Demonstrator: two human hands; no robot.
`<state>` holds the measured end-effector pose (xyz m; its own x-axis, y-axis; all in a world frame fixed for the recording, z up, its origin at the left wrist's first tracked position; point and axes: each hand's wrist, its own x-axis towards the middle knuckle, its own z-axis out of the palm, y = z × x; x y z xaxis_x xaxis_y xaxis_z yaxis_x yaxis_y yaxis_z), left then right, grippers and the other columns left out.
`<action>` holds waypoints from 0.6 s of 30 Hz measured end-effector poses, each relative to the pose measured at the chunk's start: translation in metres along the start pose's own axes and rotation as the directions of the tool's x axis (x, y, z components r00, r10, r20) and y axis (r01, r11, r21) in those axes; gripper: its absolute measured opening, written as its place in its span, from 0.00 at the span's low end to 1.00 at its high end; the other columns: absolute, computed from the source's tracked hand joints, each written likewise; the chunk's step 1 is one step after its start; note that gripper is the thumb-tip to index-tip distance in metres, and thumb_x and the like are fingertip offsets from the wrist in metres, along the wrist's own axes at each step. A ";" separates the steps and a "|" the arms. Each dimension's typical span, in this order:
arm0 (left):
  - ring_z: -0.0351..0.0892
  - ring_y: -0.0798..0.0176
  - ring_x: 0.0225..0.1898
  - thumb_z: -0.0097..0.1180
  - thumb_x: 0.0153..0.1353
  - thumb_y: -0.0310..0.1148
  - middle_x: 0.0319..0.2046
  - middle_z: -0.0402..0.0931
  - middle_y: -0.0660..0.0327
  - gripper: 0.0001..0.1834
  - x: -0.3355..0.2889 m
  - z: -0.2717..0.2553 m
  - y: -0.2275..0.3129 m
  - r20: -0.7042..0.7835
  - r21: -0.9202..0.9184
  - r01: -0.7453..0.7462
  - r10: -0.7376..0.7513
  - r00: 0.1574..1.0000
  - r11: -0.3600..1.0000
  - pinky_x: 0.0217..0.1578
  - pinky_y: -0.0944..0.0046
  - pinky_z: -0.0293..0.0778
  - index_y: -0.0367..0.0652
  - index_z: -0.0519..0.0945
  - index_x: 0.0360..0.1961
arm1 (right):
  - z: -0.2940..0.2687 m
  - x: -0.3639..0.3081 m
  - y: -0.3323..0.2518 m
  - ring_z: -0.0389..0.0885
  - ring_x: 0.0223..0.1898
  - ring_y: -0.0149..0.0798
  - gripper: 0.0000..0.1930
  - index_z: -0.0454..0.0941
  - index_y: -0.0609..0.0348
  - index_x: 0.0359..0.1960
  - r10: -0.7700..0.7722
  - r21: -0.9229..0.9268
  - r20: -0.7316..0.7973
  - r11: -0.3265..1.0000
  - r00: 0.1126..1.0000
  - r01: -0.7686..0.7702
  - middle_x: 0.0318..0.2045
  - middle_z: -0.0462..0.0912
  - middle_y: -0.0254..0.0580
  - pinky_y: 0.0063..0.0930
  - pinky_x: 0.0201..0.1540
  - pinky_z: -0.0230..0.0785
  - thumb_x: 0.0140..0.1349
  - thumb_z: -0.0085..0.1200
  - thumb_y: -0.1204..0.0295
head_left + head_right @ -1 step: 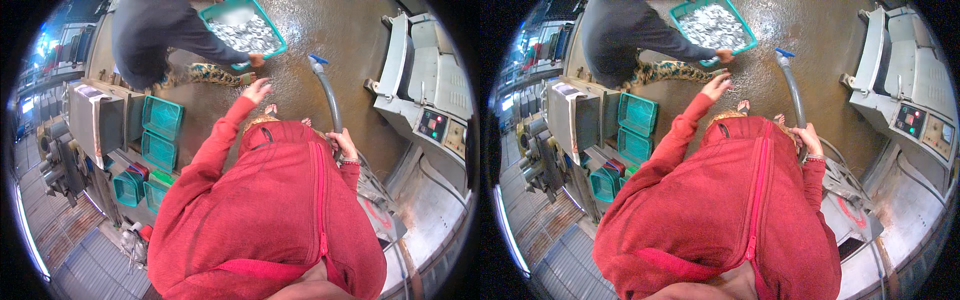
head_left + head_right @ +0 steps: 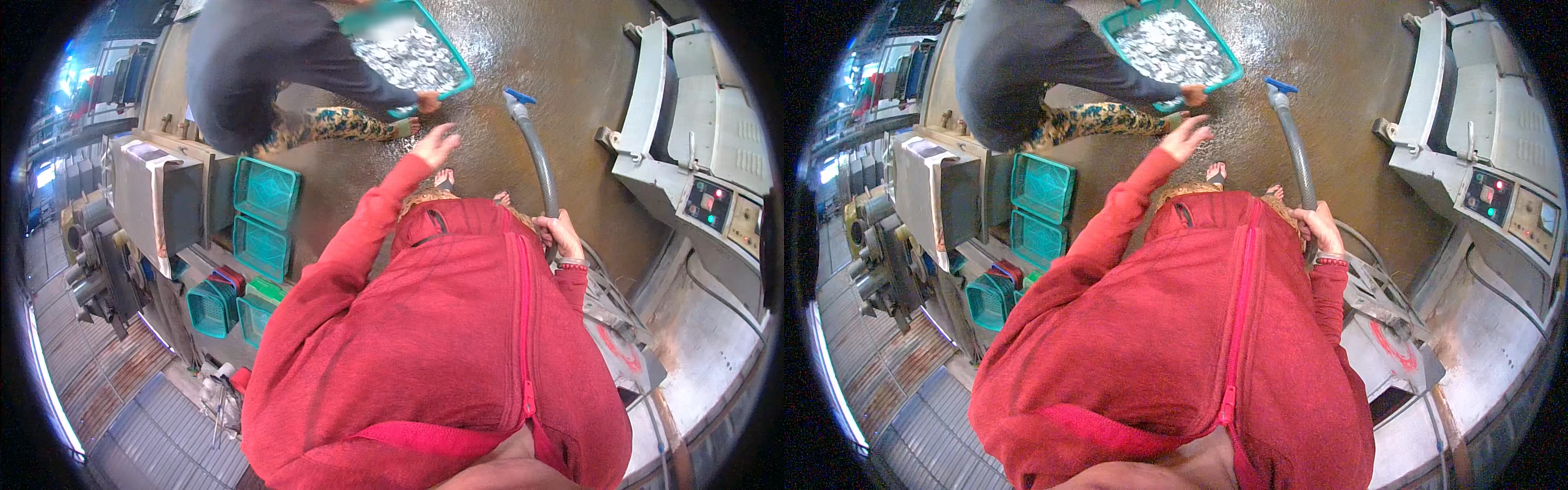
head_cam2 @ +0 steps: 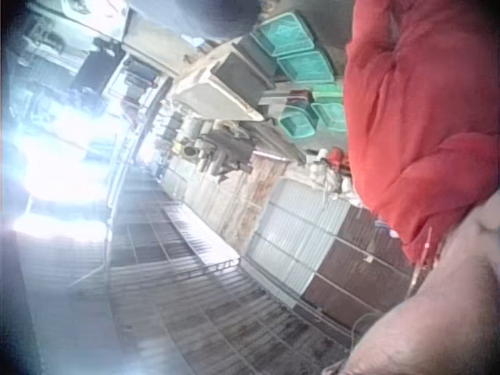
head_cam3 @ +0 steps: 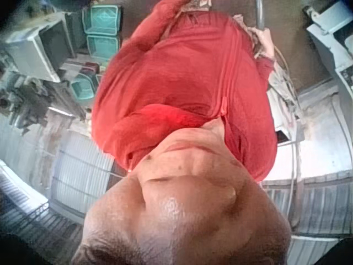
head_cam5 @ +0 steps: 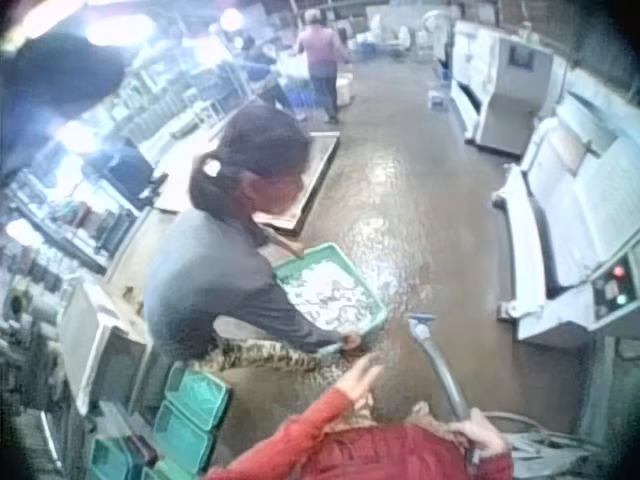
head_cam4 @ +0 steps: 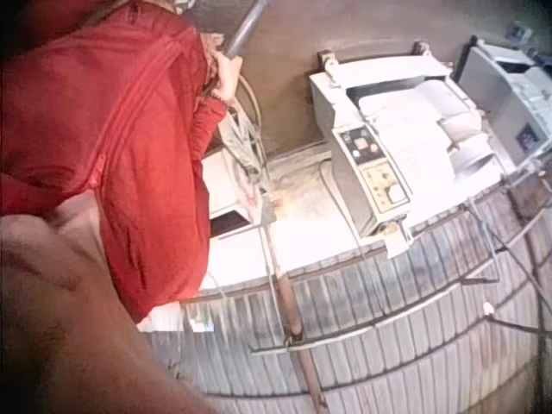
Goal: The person sorts metal parts by hand from a pile on the floor into a green basket, then carries the basket across the floor to a water source and washes the metal parts using a hose.
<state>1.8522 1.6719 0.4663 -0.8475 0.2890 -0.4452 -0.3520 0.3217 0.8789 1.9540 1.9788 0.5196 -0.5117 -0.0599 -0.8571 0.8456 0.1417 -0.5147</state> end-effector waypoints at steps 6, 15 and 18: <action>0.57 0.42 0.52 0.52 0.51 0.53 0.49 0.61 0.47 0.32 0.091 0.101 0.027 -0.098 0.538 -0.411 0.539 0.836 0.736 0.53 0.47 0.54 0.53 0.63 0.55 | 0.025 -0.005 0.023 0.62 0.09 0.26 0.12 0.64 0.58 0.14 0.039 -0.123 -0.211 0.990 0.977 -0.066 0.08 0.65 0.30 0.22 0.12 0.53 0.46 0.56 0.72; 0.53 0.45 0.59 0.40 0.58 0.52 0.51 0.66 0.51 0.26 0.193 0.188 0.036 0.147 0.840 -0.077 -0.089 0.985 0.537 0.55 0.43 0.49 0.46 0.72 0.51 | 0.014 -0.059 0.020 0.74 0.22 0.32 0.14 0.75 0.67 0.21 -0.105 -0.330 -0.251 0.944 0.962 0.017 0.16 0.76 0.38 0.31 0.27 0.66 0.45 0.58 0.65; 0.69 0.50 0.48 0.38 0.59 0.53 0.41 0.75 0.56 0.25 0.200 0.178 0.035 0.302 0.886 -0.225 -0.135 0.944 0.405 0.48 0.48 0.60 0.47 0.79 0.40 | -0.005 -0.026 0.037 0.75 0.21 0.32 0.15 0.74 0.68 0.20 -0.064 -0.336 -0.148 0.942 0.987 0.011 0.15 0.76 0.44 0.32 0.24 0.65 0.46 0.58 0.65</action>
<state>1.7417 1.9013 0.3773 -0.6327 0.5013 -0.5902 0.4003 0.8642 0.3048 1.9978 1.9908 0.5232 -0.5818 0.0780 -0.8096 0.7397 0.4646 -0.4869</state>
